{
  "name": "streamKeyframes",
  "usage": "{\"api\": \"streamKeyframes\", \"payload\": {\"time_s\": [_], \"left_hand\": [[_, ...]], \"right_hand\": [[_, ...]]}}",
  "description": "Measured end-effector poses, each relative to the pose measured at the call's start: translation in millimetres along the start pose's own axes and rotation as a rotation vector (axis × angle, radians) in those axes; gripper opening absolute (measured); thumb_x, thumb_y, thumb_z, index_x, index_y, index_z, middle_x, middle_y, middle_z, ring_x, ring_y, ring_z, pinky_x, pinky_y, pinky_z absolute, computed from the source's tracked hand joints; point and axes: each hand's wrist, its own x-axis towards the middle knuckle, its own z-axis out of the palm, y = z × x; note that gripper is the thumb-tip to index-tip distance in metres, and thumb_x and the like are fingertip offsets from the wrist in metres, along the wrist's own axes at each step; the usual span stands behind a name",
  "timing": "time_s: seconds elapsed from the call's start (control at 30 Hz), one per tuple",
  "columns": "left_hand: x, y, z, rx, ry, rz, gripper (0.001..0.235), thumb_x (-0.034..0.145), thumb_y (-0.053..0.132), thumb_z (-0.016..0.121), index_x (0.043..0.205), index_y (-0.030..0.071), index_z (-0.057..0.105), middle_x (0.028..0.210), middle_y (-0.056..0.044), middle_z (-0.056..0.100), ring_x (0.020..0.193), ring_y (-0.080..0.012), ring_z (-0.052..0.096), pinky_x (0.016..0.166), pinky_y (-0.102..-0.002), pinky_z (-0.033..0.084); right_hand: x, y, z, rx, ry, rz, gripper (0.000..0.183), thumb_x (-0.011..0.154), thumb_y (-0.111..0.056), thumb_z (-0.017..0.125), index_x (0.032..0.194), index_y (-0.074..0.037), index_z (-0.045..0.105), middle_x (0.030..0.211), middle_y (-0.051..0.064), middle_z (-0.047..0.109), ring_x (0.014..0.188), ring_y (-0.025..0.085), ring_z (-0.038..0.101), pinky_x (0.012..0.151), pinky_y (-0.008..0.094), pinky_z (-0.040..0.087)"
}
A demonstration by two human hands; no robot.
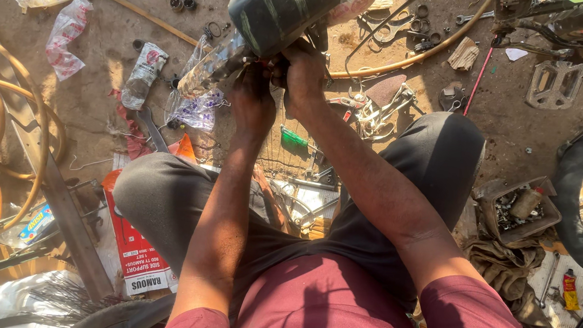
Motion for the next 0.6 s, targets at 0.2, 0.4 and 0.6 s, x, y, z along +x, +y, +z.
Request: {"api": "streamKeyframes", "payload": {"time_s": [0.2,0.4,0.6], "left_hand": [[10.8,4.0,-11.5,0.162,0.059,0.256,0.021,0.095,-0.007,0.056,0.111,-0.002,0.068,0.095,-0.016,0.074,0.082,-0.0303,0.074,0.074,-0.04,0.06],[14.9,18.9,-20.9,0.205,0.036,0.201,0.021,0.097,-0.004,0.064,0.114,0.005,0.071,0.098,-0.016,0.076,0.079,-0.0299,0.075,0.069,-0.04,0.06],[12.6,42.8,-33.8,-0.114,-0.013,0.092,0.026,0.1,0.0,0.062,0.126,0.002,0.066,0.1,-0.017,0.075,0.082,-0.0288,0.077,0.07,-0.039,0.062]], "right_hand": [[7.2,2.7,-4.0,0.136,-0.044,0.042,0.011,0.096,-0.015,0.061,0.09,-0.006,0.064,0.07,0.002,0.059,0.056,0.011,0.052,0.049,0.029,0.042],[13.5,6.3,-7.3,0.101,-0.047,0.01,0.01,0.096,-0.014,0.059,0.091,-0.007,0.066,0.069,0.001,0.059,0.055,0.011,0.052,0.049,0.029,0.044],[9.7,6.6,-6.1,0.221,-0.097,-0.012,0.01,0.099,-0.015,0.06,0.094,-0.008,0.066,0.071,0.001,0.06,0.058,0.01,0.053,0.05,0.027,0.041]]}}
